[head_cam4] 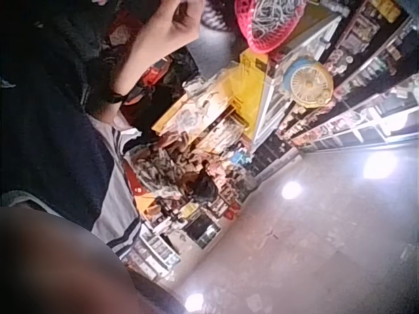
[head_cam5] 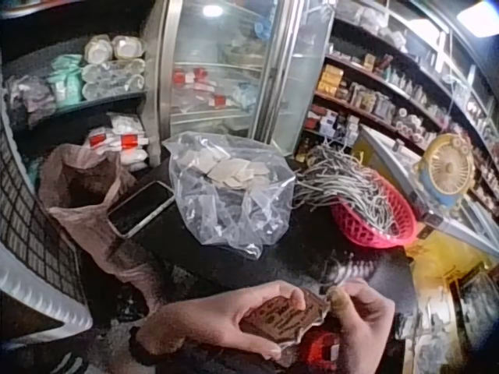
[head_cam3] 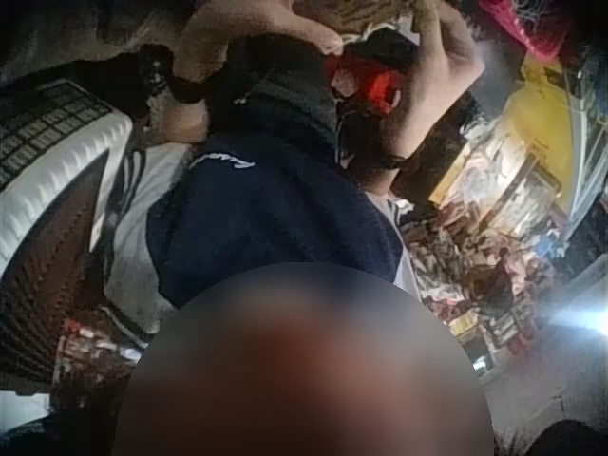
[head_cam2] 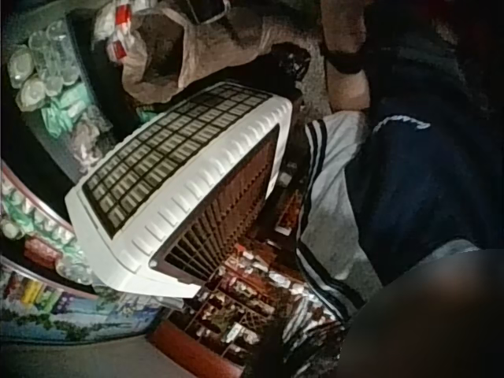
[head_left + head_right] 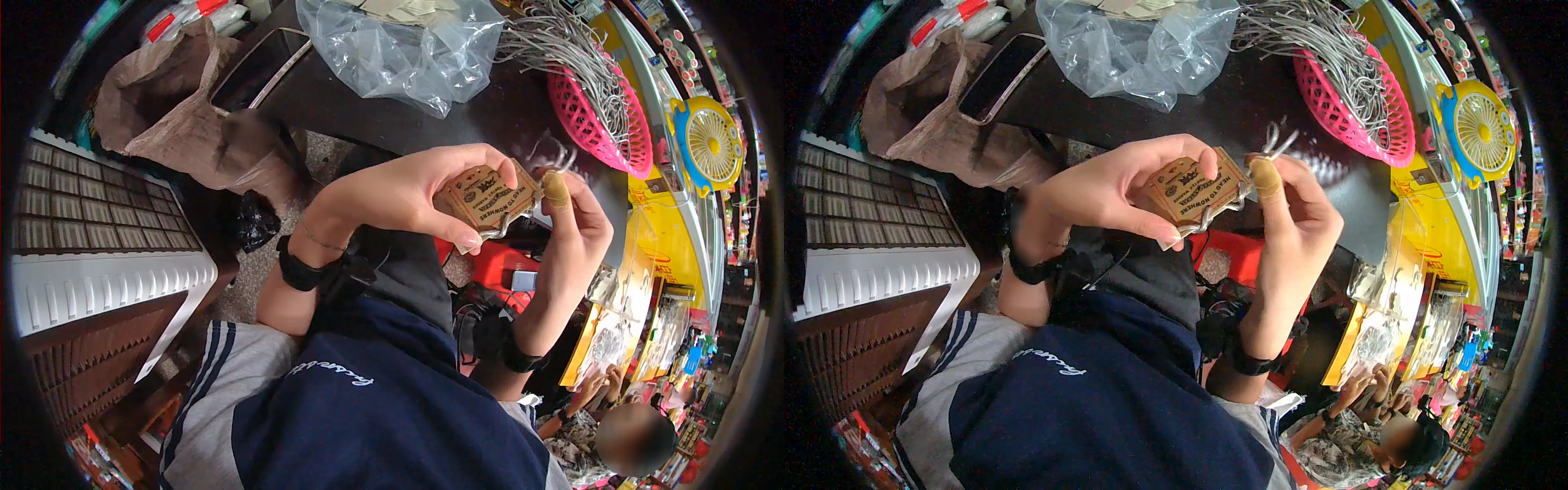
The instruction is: Attaching labels to shoe components using string.
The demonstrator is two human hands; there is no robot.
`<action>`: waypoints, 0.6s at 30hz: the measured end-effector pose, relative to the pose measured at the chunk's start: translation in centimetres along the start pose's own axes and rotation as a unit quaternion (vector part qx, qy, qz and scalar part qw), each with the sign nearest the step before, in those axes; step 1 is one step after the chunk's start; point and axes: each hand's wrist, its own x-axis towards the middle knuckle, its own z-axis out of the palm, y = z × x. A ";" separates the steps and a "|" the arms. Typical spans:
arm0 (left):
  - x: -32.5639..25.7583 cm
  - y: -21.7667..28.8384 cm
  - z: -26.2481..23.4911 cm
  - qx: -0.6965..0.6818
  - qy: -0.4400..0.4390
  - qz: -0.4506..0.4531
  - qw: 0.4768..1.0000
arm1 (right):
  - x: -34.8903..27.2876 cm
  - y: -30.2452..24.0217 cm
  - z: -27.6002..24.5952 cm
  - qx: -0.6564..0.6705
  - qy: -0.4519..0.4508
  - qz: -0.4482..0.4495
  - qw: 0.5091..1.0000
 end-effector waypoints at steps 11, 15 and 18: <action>-1.3 1.0 -0.9 0.117 -0.005 0.016 0.993 | 0.5 -0.7 -0.3 -0.167 0.053 -0.111 0.978; -1.9 1.8 -1.3 -0.010 -0.002 -0.056 0.998 | -0.9 -2.7 0.3 -0.280 0.044 -0.195 0.939; -1.8 2.1 -1.6 -0.055 -0.025 -0.073 0.996 | -1.6 -2.9 0.4 -0.268 -0.123 -0.318 0.901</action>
